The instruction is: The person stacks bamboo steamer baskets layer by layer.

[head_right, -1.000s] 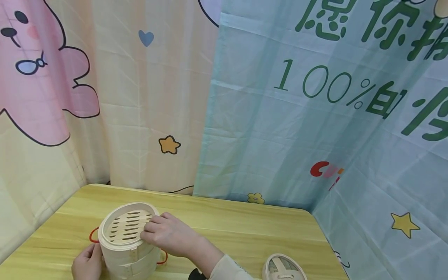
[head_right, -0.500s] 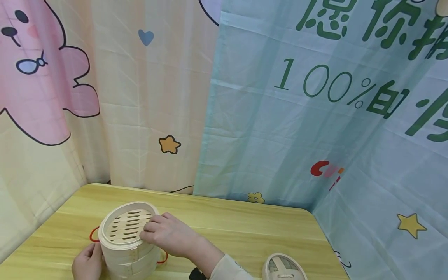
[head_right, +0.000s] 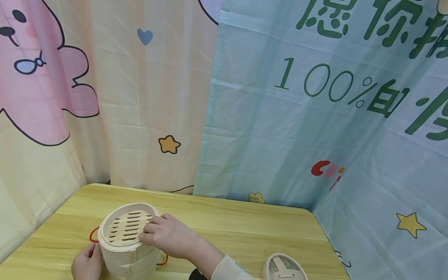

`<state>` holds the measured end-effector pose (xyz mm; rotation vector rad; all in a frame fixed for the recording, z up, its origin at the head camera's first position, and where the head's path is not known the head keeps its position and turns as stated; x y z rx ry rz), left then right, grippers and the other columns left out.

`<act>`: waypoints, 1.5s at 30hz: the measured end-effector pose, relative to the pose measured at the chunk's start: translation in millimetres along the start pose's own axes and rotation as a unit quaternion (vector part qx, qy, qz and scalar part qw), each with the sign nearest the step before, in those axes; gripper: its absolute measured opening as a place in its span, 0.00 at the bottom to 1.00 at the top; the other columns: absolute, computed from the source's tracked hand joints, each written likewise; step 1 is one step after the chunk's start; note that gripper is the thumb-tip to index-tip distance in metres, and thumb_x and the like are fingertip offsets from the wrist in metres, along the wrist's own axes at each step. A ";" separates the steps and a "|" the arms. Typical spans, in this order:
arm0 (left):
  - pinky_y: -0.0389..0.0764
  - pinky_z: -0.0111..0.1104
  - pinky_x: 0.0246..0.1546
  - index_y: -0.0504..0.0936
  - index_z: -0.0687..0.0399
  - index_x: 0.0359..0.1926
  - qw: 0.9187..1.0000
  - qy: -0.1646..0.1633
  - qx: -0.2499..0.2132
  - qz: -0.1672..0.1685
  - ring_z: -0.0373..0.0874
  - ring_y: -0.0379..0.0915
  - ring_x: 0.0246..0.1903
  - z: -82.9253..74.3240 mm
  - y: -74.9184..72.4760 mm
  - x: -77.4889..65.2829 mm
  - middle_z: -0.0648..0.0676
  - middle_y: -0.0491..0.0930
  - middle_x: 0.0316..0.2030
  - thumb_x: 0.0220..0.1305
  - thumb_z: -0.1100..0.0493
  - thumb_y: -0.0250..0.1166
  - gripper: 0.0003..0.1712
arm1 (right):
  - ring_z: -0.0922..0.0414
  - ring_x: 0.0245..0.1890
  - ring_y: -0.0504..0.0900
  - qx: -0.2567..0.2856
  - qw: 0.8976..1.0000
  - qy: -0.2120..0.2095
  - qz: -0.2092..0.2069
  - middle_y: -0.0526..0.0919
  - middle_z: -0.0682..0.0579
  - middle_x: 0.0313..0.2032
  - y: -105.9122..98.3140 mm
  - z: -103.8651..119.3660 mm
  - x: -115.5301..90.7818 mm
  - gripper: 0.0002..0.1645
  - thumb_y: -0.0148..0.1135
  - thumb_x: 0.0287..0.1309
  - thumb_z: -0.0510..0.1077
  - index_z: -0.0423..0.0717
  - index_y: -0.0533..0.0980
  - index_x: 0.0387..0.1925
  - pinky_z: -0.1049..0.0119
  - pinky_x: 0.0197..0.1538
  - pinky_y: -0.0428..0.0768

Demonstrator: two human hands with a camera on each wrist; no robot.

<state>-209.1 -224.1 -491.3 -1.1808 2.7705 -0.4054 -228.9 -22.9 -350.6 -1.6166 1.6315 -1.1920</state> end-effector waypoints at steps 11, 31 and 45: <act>0.61 0.25 0.17 0.79 0.59 0.21 1.000 0.007 -0.003 -0.015 0.32 0.60 0.15 -3.0 -1.6 -3.5 0.44 0.70 0.10 0.55 0.45 0.52 0.23 | 0.65 0.45 0.64 -0.017 1.000 0.013 -0.010 0.71 0.66 0.40 -1.2 -1.6 -1.0 0.13 0.51 0.51 0.47 0.60 0.71 0.41 0.72 0.44 0.62; 0.62 0.22 0.18 0.79 0.65 0.30 0.997 0.039 -0.011 -0.061 0.25 0.59 0.14 -5.0 -1.6 -6.3 0.31 0.65 0.10 0.54 0.52 0.52 0.19 | 0.65 0.45 0.64 -0.023 1.000 -0.003 -0.006 0.71 0.66 0.40 -0.6 -1.1 3.1 0.11 0.52 0.53 0.45 0.59 0.72 0.40 0.71 0.45 0.62; 0.61 0.22 0.17 0.79 0.67 0.29 0.997 0.050 -0.012 -0.063 0.28 0.59 0.14 -7.7 -1.4 -6.5 0.38 0.67 0.10 0.55 0.52 0.54 0.19 | 0.65 0.41 0.64 -0.018 1.000 -0.004 -0.009 0.70 0.65 0.38 0.3 0.7 5.8 0.11 0.53 0.52 0.46 0.58 0.71 0.40 0.73 0.42 0.63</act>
Point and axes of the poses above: each hand's wrist, its own x-axis towards the middle knuckle, its own y-axis out of the palm, z = x × y, the point moved 4 cm from there along x, towards the middle knuckle
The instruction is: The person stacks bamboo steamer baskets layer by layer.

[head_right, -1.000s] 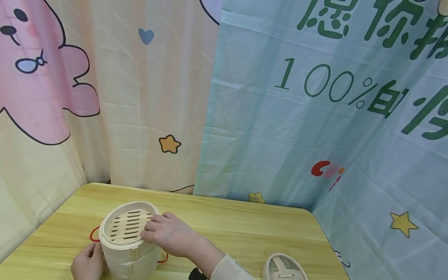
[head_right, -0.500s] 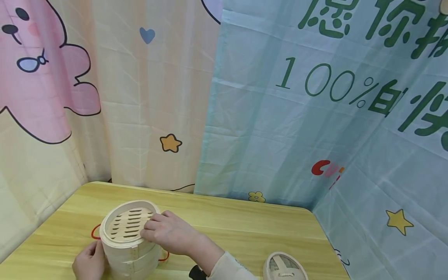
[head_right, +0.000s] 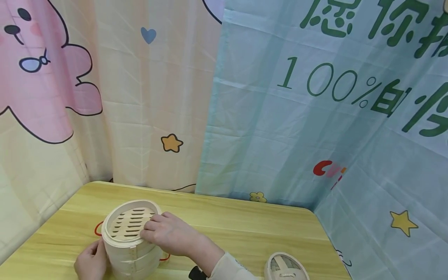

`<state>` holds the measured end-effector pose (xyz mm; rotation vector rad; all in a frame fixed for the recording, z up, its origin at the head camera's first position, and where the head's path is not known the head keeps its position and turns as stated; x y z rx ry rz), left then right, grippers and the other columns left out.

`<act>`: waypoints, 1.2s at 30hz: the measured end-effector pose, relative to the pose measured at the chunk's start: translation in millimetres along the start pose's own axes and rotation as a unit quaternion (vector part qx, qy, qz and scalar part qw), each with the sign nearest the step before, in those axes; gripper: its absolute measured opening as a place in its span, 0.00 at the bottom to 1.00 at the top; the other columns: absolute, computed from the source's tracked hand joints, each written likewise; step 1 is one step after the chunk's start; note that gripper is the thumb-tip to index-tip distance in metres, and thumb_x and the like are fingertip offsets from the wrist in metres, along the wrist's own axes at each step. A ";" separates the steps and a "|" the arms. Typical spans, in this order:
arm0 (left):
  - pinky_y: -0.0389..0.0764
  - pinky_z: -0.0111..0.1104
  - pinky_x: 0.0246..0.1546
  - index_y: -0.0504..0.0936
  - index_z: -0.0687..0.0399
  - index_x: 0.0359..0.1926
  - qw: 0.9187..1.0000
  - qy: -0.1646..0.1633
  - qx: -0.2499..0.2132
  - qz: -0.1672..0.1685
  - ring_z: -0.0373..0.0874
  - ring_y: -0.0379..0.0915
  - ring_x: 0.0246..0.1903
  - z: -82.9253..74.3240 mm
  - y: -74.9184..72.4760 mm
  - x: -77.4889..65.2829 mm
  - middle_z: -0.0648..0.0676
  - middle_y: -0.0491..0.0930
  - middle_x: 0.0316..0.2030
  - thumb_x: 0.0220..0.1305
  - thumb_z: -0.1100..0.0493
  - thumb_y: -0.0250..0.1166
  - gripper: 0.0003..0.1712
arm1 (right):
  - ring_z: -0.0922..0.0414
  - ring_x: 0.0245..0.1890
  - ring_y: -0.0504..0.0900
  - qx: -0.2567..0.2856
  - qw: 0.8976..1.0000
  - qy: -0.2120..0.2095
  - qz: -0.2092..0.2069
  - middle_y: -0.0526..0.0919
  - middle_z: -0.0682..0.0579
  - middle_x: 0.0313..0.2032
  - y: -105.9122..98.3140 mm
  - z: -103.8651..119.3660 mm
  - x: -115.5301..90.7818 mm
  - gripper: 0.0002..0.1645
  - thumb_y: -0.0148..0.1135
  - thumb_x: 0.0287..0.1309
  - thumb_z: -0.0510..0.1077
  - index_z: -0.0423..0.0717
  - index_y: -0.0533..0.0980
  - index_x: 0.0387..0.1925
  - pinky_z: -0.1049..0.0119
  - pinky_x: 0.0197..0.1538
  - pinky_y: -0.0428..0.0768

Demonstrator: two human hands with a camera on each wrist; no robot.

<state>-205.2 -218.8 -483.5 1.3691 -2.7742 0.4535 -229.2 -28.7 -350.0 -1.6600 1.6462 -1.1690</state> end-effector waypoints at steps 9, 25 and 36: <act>0.62 0.23 0.16 0.80 0.66 0.29 1.000 -0.010 0.000 0.001 0.29 0.60 0.14 0.3 -0.2 0.1 0.45 0.71 0.13 0.55 0.49 0.53 0.22 | 0.65 0.42 0.64 0.004 1.000 0.003 0.002 0.70 0.65 0.39 -1.3 2.3 2.0 0.11 0.52 0.52 0.49 0.58 0.70 0.40 0.72 0.44 0.62; 0.63 0.23 0.16 0.79 0.67 0.31 1.000 -0.015 0.002 0.014 0.29 0.60 0.15 -0.2 -1.4 2.1 0.51 0.74 0.15 0.56 0.48 0.52 0.24 | 0.65 0.42 0.64 -0.001 1.000 0.002 -0.003 0.70 0.66 0.39 -1.6 5.0 5.0 0.11 0.52 0.51 0.49 0.57 0.70 0.39 0.72 0.44 0.62; 0.63 0.23 0.17 0.79 0.67 0.31 1.000 -0.012 0.011 0.013 0.29 0.60 0.15 0.3 -4.0 1.2 0.52 0.74 0.16 0.56 0.48 0.52 0.24 | 0.64 0.43 0.64 0.017 1.000 0.010 -0.006 0.71 0.65 0.39 -3.0 8.0 5.1 0.12 0.54 0.51 0.49 0.57 0.71 0.40 0.72 0.46 0.62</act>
Point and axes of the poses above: each hand's wrist, its own x-axis towards the middle knuckle, its own y-axis out of the palm, z = x × y, the point moved 4 cm from there along x, towards the middle knuckle
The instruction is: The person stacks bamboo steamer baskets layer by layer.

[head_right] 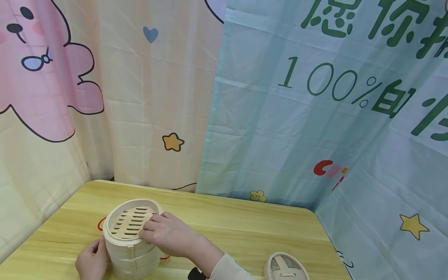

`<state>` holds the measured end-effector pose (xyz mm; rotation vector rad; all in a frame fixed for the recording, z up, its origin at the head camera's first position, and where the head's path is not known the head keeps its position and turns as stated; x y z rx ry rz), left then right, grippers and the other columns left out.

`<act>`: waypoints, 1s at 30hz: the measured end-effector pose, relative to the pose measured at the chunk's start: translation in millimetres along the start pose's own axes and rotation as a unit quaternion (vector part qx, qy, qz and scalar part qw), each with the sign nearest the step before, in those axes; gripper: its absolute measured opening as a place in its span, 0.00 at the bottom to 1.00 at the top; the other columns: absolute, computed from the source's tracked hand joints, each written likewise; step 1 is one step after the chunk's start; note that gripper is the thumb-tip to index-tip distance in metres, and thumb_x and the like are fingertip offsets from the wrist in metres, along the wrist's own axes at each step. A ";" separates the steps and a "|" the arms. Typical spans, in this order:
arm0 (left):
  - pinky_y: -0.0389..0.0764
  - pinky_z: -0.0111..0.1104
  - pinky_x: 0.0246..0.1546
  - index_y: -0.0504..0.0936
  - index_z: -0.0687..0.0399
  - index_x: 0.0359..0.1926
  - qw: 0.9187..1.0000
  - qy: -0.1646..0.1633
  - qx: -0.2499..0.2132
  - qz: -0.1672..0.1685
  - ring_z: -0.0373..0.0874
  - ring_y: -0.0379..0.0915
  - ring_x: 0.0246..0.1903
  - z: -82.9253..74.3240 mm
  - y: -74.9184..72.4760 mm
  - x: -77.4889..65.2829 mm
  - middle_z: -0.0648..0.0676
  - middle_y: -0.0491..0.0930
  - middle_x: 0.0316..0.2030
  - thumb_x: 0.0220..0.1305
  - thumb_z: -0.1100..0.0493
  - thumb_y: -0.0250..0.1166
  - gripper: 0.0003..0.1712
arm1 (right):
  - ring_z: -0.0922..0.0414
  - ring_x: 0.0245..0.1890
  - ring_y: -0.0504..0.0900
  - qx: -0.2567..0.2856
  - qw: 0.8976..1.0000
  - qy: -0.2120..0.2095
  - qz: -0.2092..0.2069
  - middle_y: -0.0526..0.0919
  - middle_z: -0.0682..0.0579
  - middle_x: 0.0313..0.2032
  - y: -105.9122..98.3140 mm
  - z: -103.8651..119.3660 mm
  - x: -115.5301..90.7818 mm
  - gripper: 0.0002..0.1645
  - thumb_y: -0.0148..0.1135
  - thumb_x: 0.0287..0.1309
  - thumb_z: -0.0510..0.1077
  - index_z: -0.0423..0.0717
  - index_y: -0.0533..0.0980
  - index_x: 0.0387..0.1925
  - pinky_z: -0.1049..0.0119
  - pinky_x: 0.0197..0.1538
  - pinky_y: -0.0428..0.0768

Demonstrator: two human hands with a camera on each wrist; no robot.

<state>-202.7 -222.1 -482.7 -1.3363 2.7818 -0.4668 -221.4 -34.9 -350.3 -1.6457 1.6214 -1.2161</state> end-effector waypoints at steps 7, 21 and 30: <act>0.61 0.21 0.18 0.79 0.68 0.31 1.000 0.003 -0.005 0.003 0.26 0.59 0.16 -0.7 -0.2 -0.6 0.55 0.75 0.17 0.55 0.50 0.54 0.22 | 0.64 0.43 0.64 0.002 1.000 0.000 -0.009 0.71 0.64 0.38 -0.1 0.0 -1.1 0.11 0.53 0.52 0.49 0.57 0.72 0.40 0.72 0.45 0.62; 0.62 0.23 0.20 0.79 0.66 0.32 1.000 -0.011 0.013 0.018 0.24 0.59 0.17 2.3 2.6 0.3 0.53 0.76 0.19 0.56 0.46 0.51 0.25 | 0.63 0.43 0.68 0.014 0.994 0.033 -0.100 0.73 0.60 0.41 -3.6 -14.3 -35.8 0.21 0.59 0.46 0.48 0.52 0.71 0.45 0.71 0.46 0.65; 0.61 0.20 0.18 0.79 0.68 0.32 1.000 -0.015 -0.001 0.015 0.22 0.58 0.15 5.2 0.0 3.7 0.40 0.71 0.13 0.55 0.47 0.53 0.25 | 0.61 0.36 0.70 0.104 0.983 0.092 -0.122 0.73 0.57 0.33 8.9 -39.6 -119.1 0.15 0.62 0.42 0.40 0.48 0.74 0.38 0.71 0.42 0.67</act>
Point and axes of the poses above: each hand's wrist, its own x-axis towards the middle knuckle, its own y-axis out of the palm, z = x × y, the point moved 4 cm from there along x, towards the middle knuckle
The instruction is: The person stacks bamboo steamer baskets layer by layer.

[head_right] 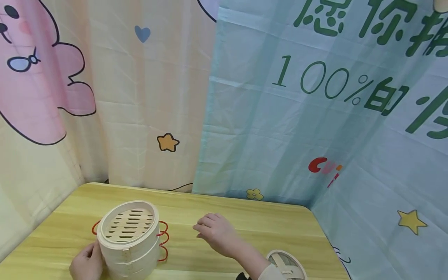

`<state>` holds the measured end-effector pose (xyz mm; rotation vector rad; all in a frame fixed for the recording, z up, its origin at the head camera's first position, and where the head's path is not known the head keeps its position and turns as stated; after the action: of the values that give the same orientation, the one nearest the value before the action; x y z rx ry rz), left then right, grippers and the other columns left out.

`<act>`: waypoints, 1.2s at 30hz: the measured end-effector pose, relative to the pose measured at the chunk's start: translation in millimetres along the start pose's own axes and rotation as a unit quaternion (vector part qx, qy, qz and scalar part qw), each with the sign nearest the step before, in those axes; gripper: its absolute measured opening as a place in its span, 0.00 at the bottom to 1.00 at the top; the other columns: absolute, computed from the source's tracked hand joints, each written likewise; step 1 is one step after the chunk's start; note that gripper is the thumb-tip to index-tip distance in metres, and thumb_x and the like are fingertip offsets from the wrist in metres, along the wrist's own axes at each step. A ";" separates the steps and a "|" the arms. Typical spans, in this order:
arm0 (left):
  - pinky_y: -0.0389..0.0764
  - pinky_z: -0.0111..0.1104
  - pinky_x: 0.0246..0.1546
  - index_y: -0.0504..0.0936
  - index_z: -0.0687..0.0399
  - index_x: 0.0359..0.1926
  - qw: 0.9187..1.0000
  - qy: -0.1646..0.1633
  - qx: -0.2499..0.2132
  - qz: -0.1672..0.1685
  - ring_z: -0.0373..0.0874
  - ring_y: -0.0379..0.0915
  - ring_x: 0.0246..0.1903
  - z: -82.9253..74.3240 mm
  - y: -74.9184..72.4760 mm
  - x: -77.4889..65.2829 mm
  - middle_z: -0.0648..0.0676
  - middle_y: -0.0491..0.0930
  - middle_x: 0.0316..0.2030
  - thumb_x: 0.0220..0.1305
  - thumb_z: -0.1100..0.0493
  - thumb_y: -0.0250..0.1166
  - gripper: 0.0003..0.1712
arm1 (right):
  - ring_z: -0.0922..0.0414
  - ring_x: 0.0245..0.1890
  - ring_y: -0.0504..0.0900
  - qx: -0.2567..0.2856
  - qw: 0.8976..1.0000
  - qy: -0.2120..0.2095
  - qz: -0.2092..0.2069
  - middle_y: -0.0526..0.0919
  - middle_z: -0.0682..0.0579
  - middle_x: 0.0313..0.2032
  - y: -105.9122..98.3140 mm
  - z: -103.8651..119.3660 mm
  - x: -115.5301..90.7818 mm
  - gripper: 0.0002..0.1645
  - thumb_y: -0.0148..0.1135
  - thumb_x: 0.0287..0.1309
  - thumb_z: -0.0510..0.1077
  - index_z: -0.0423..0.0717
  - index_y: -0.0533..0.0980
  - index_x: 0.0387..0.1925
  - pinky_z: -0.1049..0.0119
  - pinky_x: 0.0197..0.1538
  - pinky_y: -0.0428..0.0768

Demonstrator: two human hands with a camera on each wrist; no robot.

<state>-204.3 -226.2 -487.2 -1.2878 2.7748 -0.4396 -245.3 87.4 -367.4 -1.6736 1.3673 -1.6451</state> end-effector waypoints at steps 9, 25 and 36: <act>0.61 0.21 0.18 0.80 0.67 0.29 1.000 -0.005 -0.006 0.000 0.23 0.58 0.14 2.3 2.4 0.5 0.33 0.66 0.10 0.54 0.45 0.53 0.26 | 0.64 0.32 0.69 0.015 0.991 0.120 0.052 0.71 0.61 0.32 -18.5 -25.9 -119.6 0.16 0.64 0.38 0.38 0.50 0.74 0.35 0.75 0.36 0.67; 0.61 0.21 0.18 0.81 0.60 0.25 1.000 -0.011 -0.013 0.001 0.24 0.58 0.14 -2.0 -1.5 0.0 0.34 0.67 0.09 0.54 0.45 0.53 0.23 | 0.67 0.22 0.66 0.028 0.973 0.202 0.112 0.71 0.63 0.25 -51.7 -35.7 -250.9 0.08 0.64 0.40 0.40 0.47 0.75 0.27 0.76 0.21 0.64; 0.62 0.22 0.19 0.80 0.65 0.29 1.000 -0.013 -0.008 0.013 0.24 0.58 0.15 -2.4 -0.5 -0.7 0.34 0.66 0.11 0.55 0.44 0.52 0.26 | 0.67 0.23 0.68 0.063 0.967 0.224 0.104 0.72 0.61 0.25 -53.6 -34.7 -261.9 0.03 0.59 0.46 0.41 0.48 0.75 0.28 0.75 0.21 0.65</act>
<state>-203.9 -225.4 -484.9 -1.2508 2.7753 -0.3977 -210.4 342.4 -447.6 -1.0804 1.5393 -2.0092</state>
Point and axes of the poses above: each hand's wrist, its own x-axis towards the middle knuckle, its own y-axis out of the palm, z = x × y, the point moved 4 cm from there along x, towards the middle knuckle
